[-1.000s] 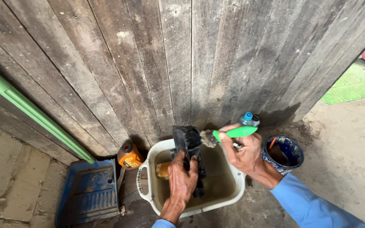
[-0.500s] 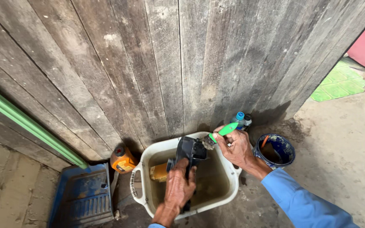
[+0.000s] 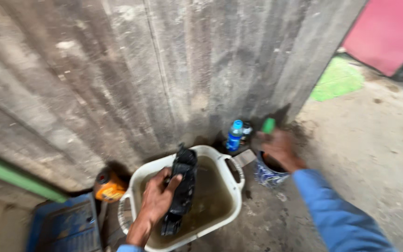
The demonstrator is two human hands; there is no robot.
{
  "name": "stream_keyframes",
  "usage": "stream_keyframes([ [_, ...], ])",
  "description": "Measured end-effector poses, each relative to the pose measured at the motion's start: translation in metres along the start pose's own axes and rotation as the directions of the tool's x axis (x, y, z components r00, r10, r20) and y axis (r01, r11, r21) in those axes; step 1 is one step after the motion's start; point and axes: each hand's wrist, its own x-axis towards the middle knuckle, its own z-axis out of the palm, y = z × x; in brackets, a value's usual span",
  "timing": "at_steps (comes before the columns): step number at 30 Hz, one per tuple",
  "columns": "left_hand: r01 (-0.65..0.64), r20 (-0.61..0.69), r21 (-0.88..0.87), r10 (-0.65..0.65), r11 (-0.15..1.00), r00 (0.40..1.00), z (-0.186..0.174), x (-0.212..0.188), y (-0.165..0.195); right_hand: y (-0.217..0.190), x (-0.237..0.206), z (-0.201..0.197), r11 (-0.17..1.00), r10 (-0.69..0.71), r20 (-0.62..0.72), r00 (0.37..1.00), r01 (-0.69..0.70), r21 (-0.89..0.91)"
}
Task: The person holds a black plastic motorcycle part over a white basin of water and scrubs it with a green-handled brush, then wipes it with a sponge, rotating the part to reach different sides. They then use a small stick-like tool to scrape along the part's edges and continue rinsing it in the basin.
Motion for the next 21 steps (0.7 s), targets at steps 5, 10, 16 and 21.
stream_keyframes([
  [5, -0.005, 0.146, -0.57, 0.107, 0.821, 0.984, -0.025, 0.018, 0.007, 0.044, -0.016, 0.004, 0.859, 0.399, 0.3, 0.867, -0.239, -0.453],
  [10, 0.141, 0.219, -0.667, 0.012, 0.732, 0.976, -0.052, 0.022, -0.004, 0.039, -0.018, 0.016, 0.824, 0.312, 0.322, 0.894, -0.085, -0.561],
  [16, 0.09, 0.06, -0.617, -0.068, 0.782, 0.996, -0.063, 0.027, -0.036, -0.015, -0.026, 0.033, 0.979, -0.106, 0.285, 0.953, 0.051, 0.196],
  [21, 0.03, -0.093, -0.477, -0.084, 0.878, 0.992, -0.056, 0.032, -0.07, -0.087, -0.092, 0.115, 0.44, -0.018, 0.902, 0.431, -0.806, 0.395],
])
